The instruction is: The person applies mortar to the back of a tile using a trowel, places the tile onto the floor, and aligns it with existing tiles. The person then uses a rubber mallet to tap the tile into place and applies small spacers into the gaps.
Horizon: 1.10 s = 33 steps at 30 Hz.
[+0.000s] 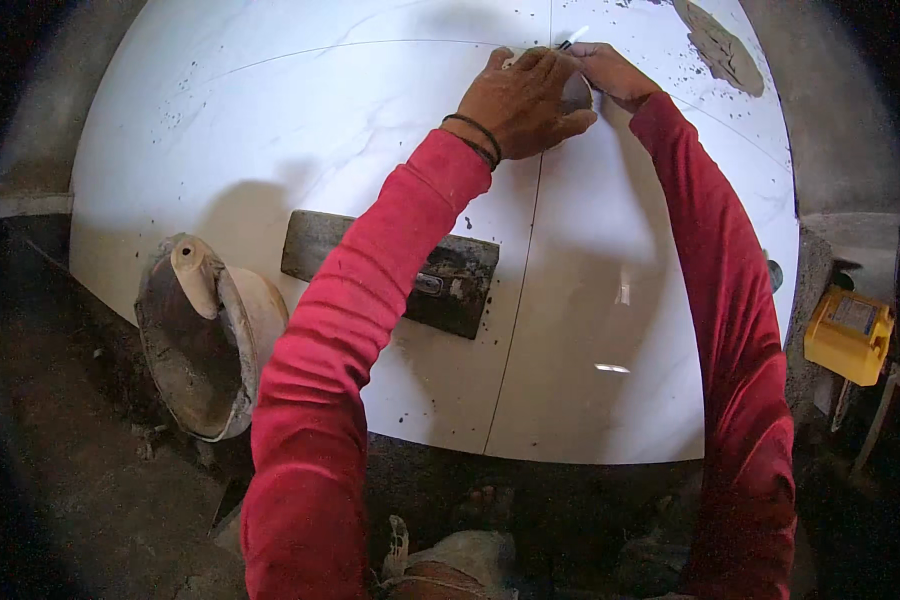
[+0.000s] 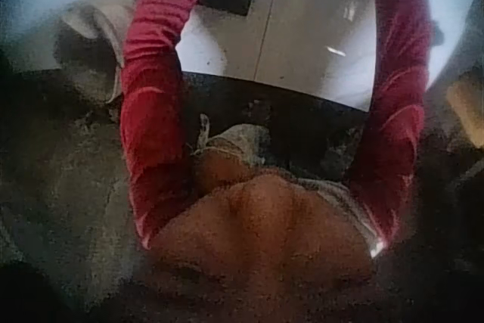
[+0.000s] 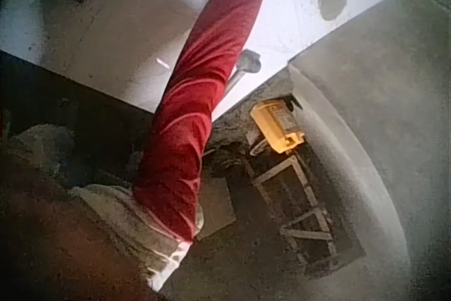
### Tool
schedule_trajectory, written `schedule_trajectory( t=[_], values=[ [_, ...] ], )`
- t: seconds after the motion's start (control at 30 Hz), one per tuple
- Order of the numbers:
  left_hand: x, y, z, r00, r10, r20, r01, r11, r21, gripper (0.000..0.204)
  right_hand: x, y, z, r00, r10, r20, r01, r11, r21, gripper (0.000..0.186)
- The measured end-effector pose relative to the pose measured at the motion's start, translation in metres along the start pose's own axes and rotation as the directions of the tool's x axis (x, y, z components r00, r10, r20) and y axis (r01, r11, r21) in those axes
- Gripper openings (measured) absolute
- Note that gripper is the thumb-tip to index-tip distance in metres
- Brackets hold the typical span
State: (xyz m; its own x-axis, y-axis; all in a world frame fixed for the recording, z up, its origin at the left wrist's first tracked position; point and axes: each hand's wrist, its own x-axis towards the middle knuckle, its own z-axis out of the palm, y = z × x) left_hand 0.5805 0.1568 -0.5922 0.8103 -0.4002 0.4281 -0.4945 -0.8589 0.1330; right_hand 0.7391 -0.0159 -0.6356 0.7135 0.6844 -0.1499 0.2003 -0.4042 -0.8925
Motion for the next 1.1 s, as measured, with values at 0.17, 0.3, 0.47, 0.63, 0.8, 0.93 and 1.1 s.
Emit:
schedule_trajectory(
  t=[0.17,0.3,0.47,0.63,0.8,0.93,1.1],
  values=[
    [-0.004,-0.001,-0.005,0.993,0.004,-0.12,-0.004,1.0,-0.001,0.059,0.006,-0.02,0.013,0.981,-0.179,0.076,0.182,0.982,-0.045,0.035],
    [-0.003,0.0,-0.006,0.996,0.035,-0.084,-0.029,0.997,0.078,0.06,0.001,-0.01,0.02,0.962,-0.272,0.01,0.269,0.946,-0.178,0.036],
    [-0.001,0.002,0.0,0.995,0.016,-0.102,-0.009,0.998,0.066,0.055,0.0,-0.016,-0.004,0.926,-0.351,0.141,0.368,0.923,-0.116,0.041],
    [-0.006,-0.004,-0.001,0.995,0.056,-0.088,-0.041,0.986,0.161,0.055,-0.048,-0.024,0.011,0.983,0.038,-0.179,-0.031,0.999,0.039,0.031],
    [-0.003,-0.001,-0.001,0.995,0.002,-0.1,0.011,0.992,0.129,0.058,-0.102,-0.02,0.044,0.858,-0.144,-0.493,0.13,0.99,-0.061,0.025],
    [-0.001,0.005,-0.01,0.994,-0.031,-0.107,0.039,0.997,0.069,0.059,-0.137,-0.017,0.089,0.7,-0.202,-0.685,0.053,0.971,-0.232,0.013],
    [0.001,0.003,-0.015,1.0,-0.013,0.011,0.013,0.997,0.081,0.061,-0.167,-0.043,0.155,0.67,-0.189,-0.718,0.116,0.982,-0.15,0.014]
  ],
)
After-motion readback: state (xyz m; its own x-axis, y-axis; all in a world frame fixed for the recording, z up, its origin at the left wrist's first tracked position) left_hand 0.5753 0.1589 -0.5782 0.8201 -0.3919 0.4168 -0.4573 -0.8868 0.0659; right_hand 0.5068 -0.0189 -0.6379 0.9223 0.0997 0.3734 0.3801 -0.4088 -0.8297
